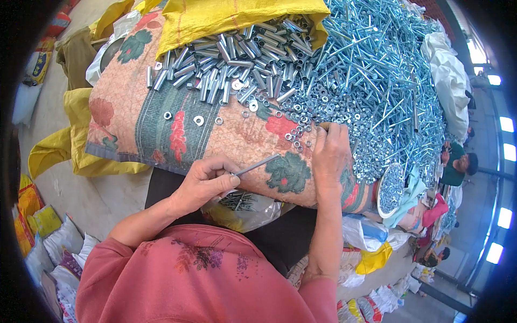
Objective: The person assembles metal rods by hand, threading bolts, washers, and nuts onto them.
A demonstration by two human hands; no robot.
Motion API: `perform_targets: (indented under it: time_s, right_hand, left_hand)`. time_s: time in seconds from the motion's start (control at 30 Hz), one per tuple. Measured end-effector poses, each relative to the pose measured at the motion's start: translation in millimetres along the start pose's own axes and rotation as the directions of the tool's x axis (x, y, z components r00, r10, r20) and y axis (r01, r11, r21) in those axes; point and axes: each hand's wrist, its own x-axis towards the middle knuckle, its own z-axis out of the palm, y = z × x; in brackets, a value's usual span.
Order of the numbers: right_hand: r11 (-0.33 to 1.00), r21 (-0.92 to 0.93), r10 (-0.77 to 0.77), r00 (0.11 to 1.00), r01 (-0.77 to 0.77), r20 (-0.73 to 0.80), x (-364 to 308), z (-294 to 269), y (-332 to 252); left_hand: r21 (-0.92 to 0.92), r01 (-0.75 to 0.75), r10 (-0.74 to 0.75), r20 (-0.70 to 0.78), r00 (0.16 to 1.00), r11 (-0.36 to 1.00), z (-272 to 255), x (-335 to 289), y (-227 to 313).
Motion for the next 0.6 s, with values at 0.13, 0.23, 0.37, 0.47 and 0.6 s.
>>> perform_targets:
  time_s: [0.13, 0.23, 0.37, 0.47, 0.6]
  right_hand:
    - [0.998, -0.055, 0.009, 1.0, -0.008, 0.015, -2.2, -4.2, 1.5]
    - [0.996, -0.028, 0.086, 0.994, -0.084, 0.073, 0.1, -9.1, -10.5]
    - [0.997, -0.04, 0.06, 0.998, -0.059, 0.027, 2.4, -2.9, 2.8]
    - [0.993, 0.017, 0.114, 0.994, -0.113, -0.002, -3.8, -6.4, 6.0]
    - [0.848, 0.353, 0.365, 0.918, -0.395, 0.153, -16.4, -29.7, -11.5]
  left_hand:
    - [0.067, 0.015, -0.015, -0.005, 1.0, 0.998, 1.5, 3.6, -8.7]
    - [0.097, -0.002, 0.003, -0.01, 1.0, 0.995, 0.8, 5.7, -10.0]
    - [0.115, -0.112, 0.114, -0.011, 0.993, 0.987, 4.7, 8.7, -25.8]
    - [0.073, -0.042, 0.043, -0.017, 0.999, 0.996, 5.5, 6.9, -16.0]
    - [0.056, 0.005, -0.003, -0.033, 0.999, 0.998, 3.7, 5.5, -13.7]
